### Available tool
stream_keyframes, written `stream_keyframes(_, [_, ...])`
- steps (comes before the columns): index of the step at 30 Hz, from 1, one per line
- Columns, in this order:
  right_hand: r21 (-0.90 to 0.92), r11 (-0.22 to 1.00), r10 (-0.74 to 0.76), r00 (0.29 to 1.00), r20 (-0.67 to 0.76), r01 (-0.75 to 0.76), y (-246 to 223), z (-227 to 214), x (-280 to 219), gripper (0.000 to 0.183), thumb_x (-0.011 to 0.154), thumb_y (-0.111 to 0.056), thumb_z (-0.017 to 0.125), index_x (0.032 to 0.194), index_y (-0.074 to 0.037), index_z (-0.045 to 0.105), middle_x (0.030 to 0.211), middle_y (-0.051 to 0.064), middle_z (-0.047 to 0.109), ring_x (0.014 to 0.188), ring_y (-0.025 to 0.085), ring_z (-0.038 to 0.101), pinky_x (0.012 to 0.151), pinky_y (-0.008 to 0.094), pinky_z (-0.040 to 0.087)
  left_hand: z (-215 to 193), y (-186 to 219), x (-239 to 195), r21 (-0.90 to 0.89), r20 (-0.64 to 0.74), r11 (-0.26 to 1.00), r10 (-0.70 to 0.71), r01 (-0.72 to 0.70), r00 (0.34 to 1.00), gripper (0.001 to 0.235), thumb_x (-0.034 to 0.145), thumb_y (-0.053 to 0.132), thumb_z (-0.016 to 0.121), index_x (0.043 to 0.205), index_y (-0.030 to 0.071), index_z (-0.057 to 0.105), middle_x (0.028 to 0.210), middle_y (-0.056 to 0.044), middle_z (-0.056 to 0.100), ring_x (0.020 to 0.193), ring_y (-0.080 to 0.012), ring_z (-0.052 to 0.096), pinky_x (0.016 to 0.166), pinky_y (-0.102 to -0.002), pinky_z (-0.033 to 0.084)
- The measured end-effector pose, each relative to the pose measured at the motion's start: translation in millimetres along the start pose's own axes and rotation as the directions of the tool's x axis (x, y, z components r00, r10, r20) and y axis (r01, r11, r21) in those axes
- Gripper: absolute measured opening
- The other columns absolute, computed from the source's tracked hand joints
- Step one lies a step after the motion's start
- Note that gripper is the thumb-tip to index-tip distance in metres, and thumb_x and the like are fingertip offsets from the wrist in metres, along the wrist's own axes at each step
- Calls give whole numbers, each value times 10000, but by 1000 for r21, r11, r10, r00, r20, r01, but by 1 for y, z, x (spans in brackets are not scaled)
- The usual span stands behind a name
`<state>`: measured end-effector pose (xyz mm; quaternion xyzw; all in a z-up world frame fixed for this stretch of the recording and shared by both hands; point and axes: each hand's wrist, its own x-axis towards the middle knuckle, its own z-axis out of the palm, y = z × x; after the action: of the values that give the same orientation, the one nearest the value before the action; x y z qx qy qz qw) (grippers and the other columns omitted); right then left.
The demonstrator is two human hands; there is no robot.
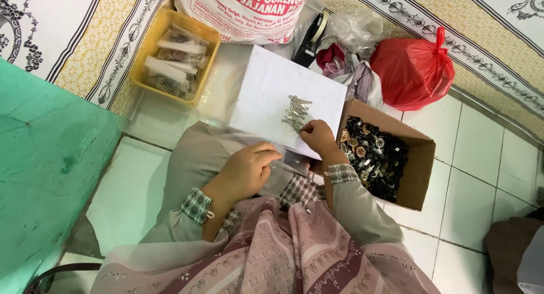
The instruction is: The person is sorting small metal decorative items from a cardboard box and placing them into individual small plastic bags for packaging.
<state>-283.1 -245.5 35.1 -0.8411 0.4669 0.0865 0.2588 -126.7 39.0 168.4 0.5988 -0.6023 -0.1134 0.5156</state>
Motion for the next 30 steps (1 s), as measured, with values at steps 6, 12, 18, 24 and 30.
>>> stream_keyframes(6, [-28, 995, -99, 987, -125, 97, -4, 4, -22, 188, 826, -179, 702, 960, -57, 754, 874, 111, 684, 871, 307, 718, 757, 425, 597, 2, -13, -4, 42, 0, 999, 6, -6, 1000, 295, 840, -77, 536, 1061, 13, 708, 1020, -93, 682, 902, -250, 709, 800, -334, 589])
stream_keyframes(12, [209, 952, -153, 940, -304, 222, -26, -3, -65, 190, 881, -47, 668, 1052, 9, 730, 936, 195, 720, 894, 359, 727, 776, 455, 613, 4, -14, 1, 44, -4, 999, 17, -16, 1000, 265, 855, -83, 539, 1044, -1, 705, 1020, -110, 678, 907, -282, 712, 805, -333, 588])
stream_keyframes(18, [224, 595, -469, 560, -683, 772, -59, -36, -149, 220, 789, 176, 652, 905, 28, 767, 826, 150, 697, 718, 246, 672, 612, 324, 567, 11, -22, 6, 124, 10, 990, -63, 61, 998, 248, 882, -52, 553, 1068, -17, 713, 1058, -125, 691, 943, -279, 727, 812, -329, 598])
stream_keyframes(24, [-33, 657, -643, 536, -547, 753, -115, -50, -192, 213, 753, 108, 679, 899, -20, 767, 809, 107, 681, 652, 258, 677, 551, 336, 576, 21, -6, 14, 101, 73, 991, -92, 84, 993, 277, 901, -39, 549, 1113, -26, 727, 1060, -123, 694, 915, -263, 733, 799, -325, 601])
stream_keyframes(30, [162, 611, -506, 540, -673, 775, -100, -67, -170, 200, 824, 64, 779, 1010, -9, 767, 929, 150, 700, 756, 253, 675, 633, 356, 566, -6, 22, 38, 17, -127, 998, 56, -54, 990, 311, 850, -111, 530, 1072, -45, 735, 994, -170, 717, 871, -348, 738, 737, -379, 625])
